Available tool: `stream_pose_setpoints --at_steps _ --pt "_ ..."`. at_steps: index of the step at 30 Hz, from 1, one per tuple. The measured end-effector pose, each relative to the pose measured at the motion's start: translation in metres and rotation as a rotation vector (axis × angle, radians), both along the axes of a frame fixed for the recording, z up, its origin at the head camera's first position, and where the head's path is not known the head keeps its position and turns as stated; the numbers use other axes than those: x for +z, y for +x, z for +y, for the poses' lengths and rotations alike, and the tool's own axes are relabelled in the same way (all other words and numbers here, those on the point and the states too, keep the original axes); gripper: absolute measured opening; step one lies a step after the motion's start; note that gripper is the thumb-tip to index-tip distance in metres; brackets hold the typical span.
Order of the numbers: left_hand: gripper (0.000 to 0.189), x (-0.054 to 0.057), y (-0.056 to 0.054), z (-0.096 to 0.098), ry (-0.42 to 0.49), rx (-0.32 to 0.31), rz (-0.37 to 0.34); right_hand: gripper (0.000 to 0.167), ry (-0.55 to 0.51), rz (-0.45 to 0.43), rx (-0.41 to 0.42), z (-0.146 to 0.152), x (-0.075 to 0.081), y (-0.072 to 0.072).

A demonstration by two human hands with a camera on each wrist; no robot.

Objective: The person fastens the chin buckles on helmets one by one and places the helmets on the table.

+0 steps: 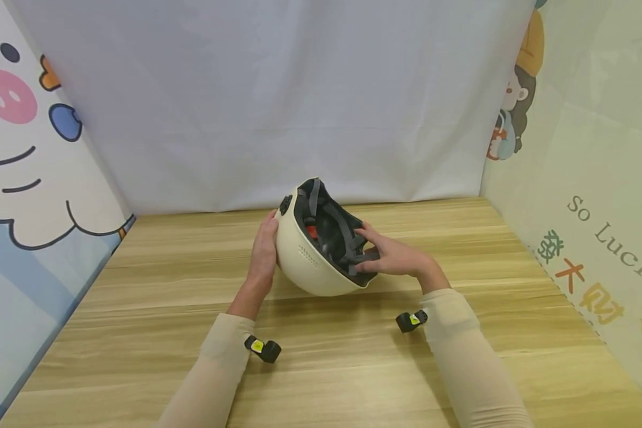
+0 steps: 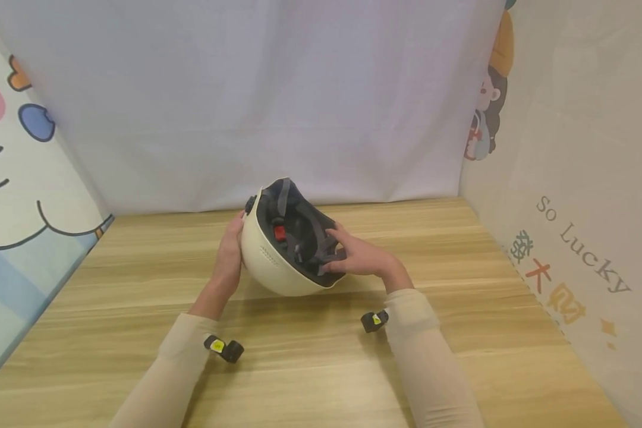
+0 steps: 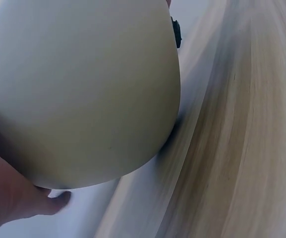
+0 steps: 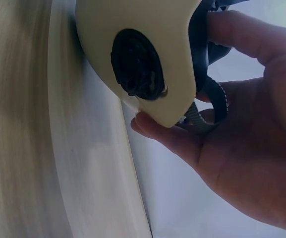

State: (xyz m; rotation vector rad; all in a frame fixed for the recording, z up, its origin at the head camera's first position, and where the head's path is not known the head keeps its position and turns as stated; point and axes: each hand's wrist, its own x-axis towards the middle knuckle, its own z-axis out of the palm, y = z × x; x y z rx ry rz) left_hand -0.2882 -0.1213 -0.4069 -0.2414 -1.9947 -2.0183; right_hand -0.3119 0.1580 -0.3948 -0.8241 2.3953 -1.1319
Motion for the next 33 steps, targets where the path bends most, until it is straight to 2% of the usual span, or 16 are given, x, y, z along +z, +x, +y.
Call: stream_pose_setpoints --at_steps 3,6,9,16,22,24,29,33 --pt "0.048 -0.002 -0.002 0.000 0.053 -0.042 0.019 0.089 0.000 -0.009 0.000 0.000 -0.001 0.000" --pt "0.051 -0.001 0.000 0.000 0.129 -0.062 -0.018 0.089 0.009 -0.010 -0.001 -0.001 -0.003 -0.001" --pt "0.051 0.000 0.003 0.000 0.177 -0.054 -0.067 0.089 0.010 -0.015 -0.002 -0.002 -0.004 -0.001" --pt "0.050 0.000 0.003 0.000 0.118 -0.012 -0.092 0.086 -0.010 -0.036 0.013 -0.004 -0.005 0.000" --pt "0.056 -0.002 0.003 0.000 0.057 -0.020 -0.071 0.088 0.010 -0.035 0.006 -0.004 -0.010 -0.001" --pt "0.055 -0.003 0.003 0.001 0.073 -0.041 -0.064 0.089 0.000 -0.050 0.009 -0.004 -0.012 -0.002" --pt "0.051 -0.004 0.004 0.002 0.198 -0.122 -0.089 0.088 -0.019 -0.053 0.021 -0.005 -0.015 -0.004" --pt "0.053 -0.003 0.005 0.004 0.237 -0.132 -0.119 0.086 -0.035 -0.043 0.030 -0.005 -0.015 -0.004"
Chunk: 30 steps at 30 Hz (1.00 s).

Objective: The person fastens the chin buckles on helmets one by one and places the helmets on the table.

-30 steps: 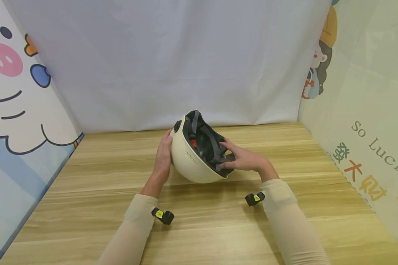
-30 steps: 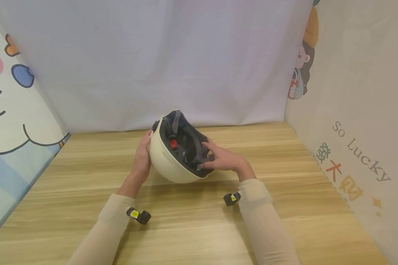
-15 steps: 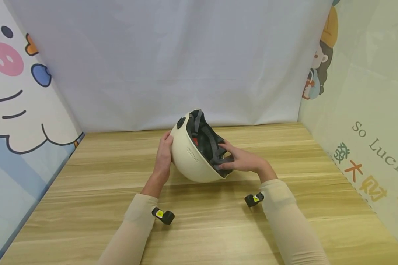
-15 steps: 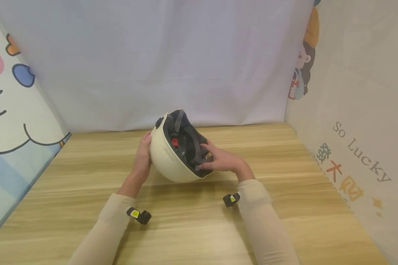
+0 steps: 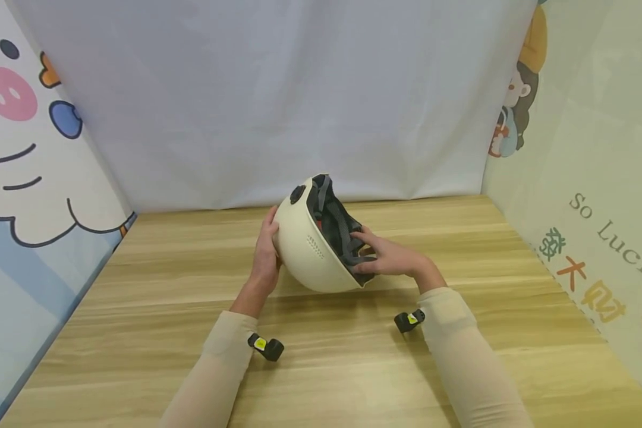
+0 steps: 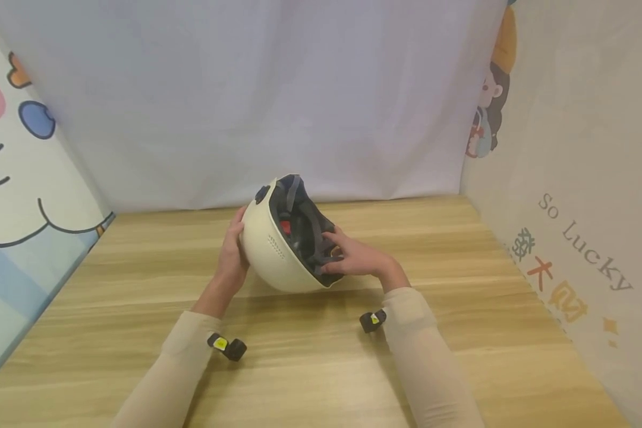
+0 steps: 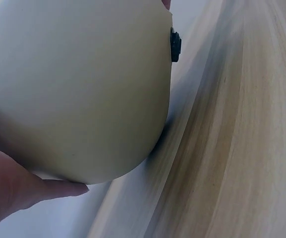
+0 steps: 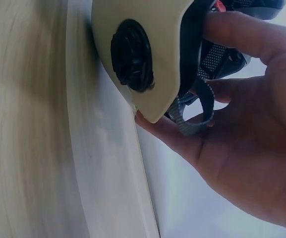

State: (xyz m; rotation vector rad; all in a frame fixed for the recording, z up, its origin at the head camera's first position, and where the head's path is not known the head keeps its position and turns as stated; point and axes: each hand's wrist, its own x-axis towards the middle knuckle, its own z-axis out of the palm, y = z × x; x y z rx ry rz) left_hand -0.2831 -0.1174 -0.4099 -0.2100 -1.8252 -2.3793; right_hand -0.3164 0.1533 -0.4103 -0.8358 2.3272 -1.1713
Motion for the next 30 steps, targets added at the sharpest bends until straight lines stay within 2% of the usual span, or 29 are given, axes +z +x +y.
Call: stream_pose_setpoints --at_steps 4,9,18,23,30 --pt "0.053 0.002 0.000 0.002 -0.020 0.021 -0.015 0.087 0.003 -0.011 0.000 0.000 0.002 0.000" --pt "0.052 0.000 0.000 0.006 -0.043 0.034 0.011 0.088 0.032 -0.028 -0.019 0.001 0.002 0.001" --pt "0.057 -0.008 -0.001 0.011 0.014 0.023 0.046 0.086 0.034 -0.014 -0.012 -0.002 0.001 0.003" --pt "0.060 -0.011 -0.003 0.010 0.014 0.023 0.062 0.085 0.029 -0.010 -0.007 -0.003 -0.001 0.002" --pt "0.056 -0.010 0.000 0.010 0.022 -0.028 -0.010 0.080 -0.005 -0.021 0.027 -0.006 -0.003 0.002"
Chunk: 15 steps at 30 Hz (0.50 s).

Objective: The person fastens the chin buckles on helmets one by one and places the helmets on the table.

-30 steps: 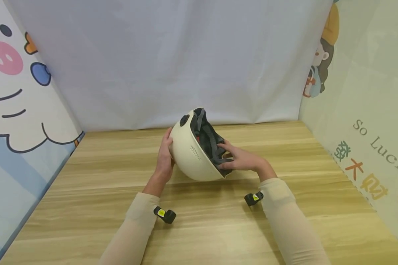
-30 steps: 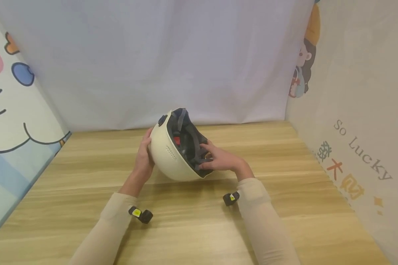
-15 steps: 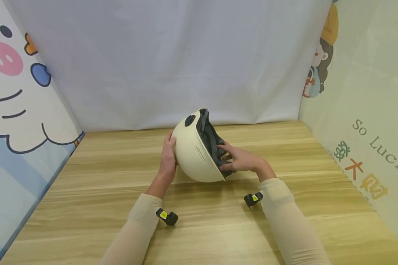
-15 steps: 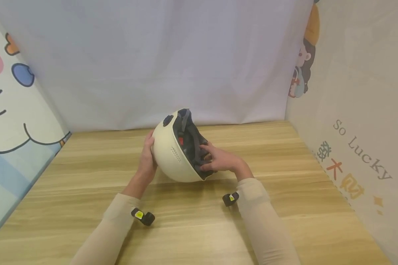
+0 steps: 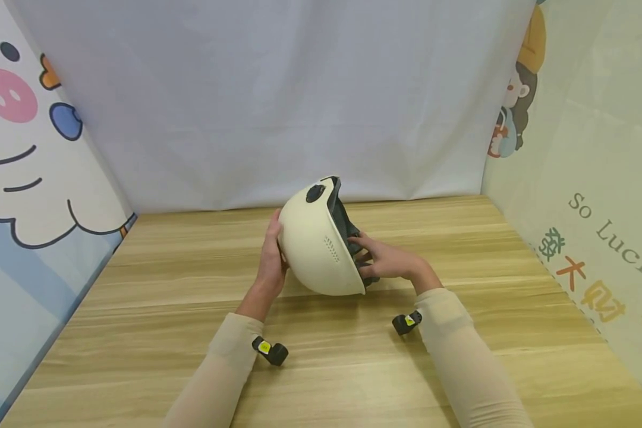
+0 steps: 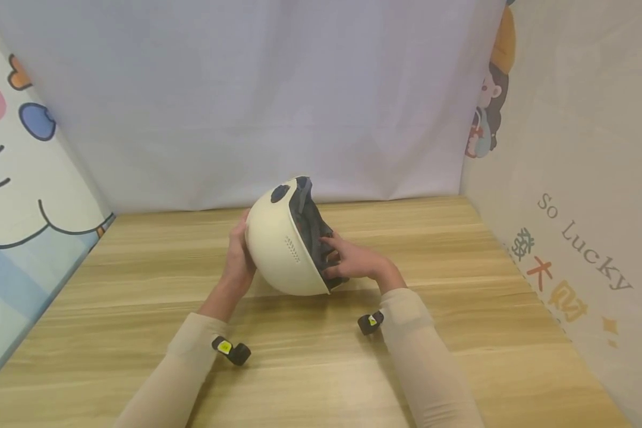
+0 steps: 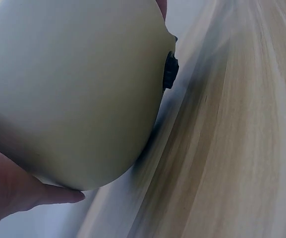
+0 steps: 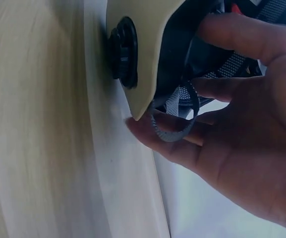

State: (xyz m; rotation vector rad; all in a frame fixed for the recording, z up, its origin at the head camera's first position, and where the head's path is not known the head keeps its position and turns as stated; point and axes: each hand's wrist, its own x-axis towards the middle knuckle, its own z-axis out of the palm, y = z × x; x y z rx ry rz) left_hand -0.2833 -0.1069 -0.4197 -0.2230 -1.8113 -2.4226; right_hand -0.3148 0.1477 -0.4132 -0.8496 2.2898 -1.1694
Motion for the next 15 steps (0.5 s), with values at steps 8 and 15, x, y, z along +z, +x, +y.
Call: stream_pose_setpoints --at_steps 8,15 --pt "0.070 -0.0003 0.0024 -0.0003 -0.034 0.004 -0.065 0.078 0.033 0.032 -0.020 -0.0018 -0.0025 0.0003" --pt "0.064 -0.0029 0.0007 0.0013 -0.056 -0.035 -0.047 0.073 0.028 0.076 -0.015 -0.0035 -0.0031 0.0015"
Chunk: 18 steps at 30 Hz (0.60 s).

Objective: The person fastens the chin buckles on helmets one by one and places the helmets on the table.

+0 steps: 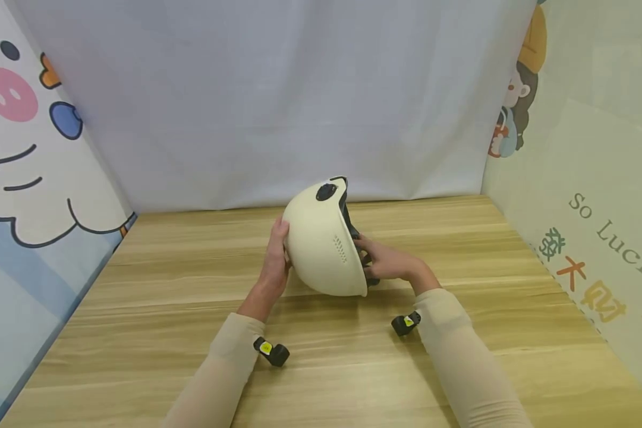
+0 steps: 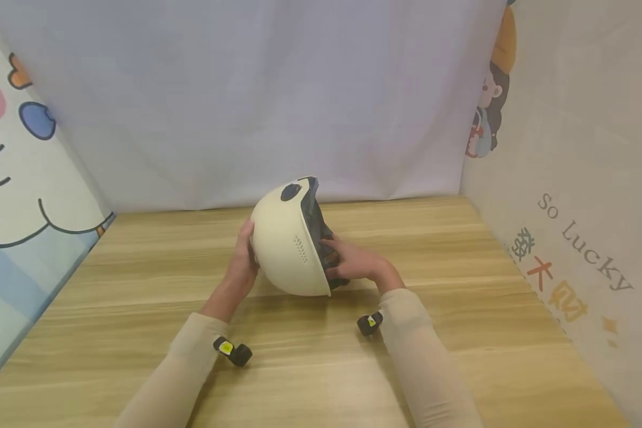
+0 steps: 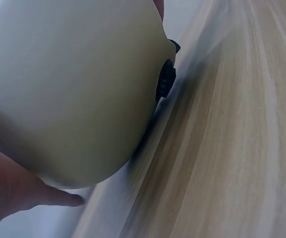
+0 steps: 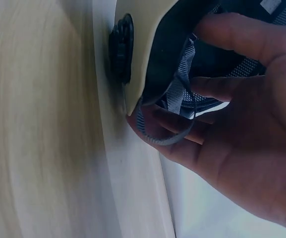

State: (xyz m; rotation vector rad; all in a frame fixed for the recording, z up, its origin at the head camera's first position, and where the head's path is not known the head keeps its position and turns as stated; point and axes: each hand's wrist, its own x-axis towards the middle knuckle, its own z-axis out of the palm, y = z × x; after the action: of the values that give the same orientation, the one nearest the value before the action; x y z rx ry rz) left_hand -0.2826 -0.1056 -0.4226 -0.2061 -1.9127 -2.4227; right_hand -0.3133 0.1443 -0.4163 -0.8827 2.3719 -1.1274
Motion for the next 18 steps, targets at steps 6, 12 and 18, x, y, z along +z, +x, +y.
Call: stream_pose_setpoints --at_steps 6,12,18 --pt "0.057 0.0001 0.0012 0.0019 0.001 0.016 -0.002 0.071 0.002 -0.018 -0.010 -0.0014 -0.0026 -0.0012" --pt "0.064 0.0024 0.0029 0.0021 -0.026 0.090 -0.007 0.070 0.023 0.015 0.000 -0.0034 -0.0041 -0.0013" --pt "0.066 0.0023 0.0028 0.0018 -0.028 0.131 -0.019 0.066 0.041 0.069 0.003 -0.0067 -0.0053 -0.0022"
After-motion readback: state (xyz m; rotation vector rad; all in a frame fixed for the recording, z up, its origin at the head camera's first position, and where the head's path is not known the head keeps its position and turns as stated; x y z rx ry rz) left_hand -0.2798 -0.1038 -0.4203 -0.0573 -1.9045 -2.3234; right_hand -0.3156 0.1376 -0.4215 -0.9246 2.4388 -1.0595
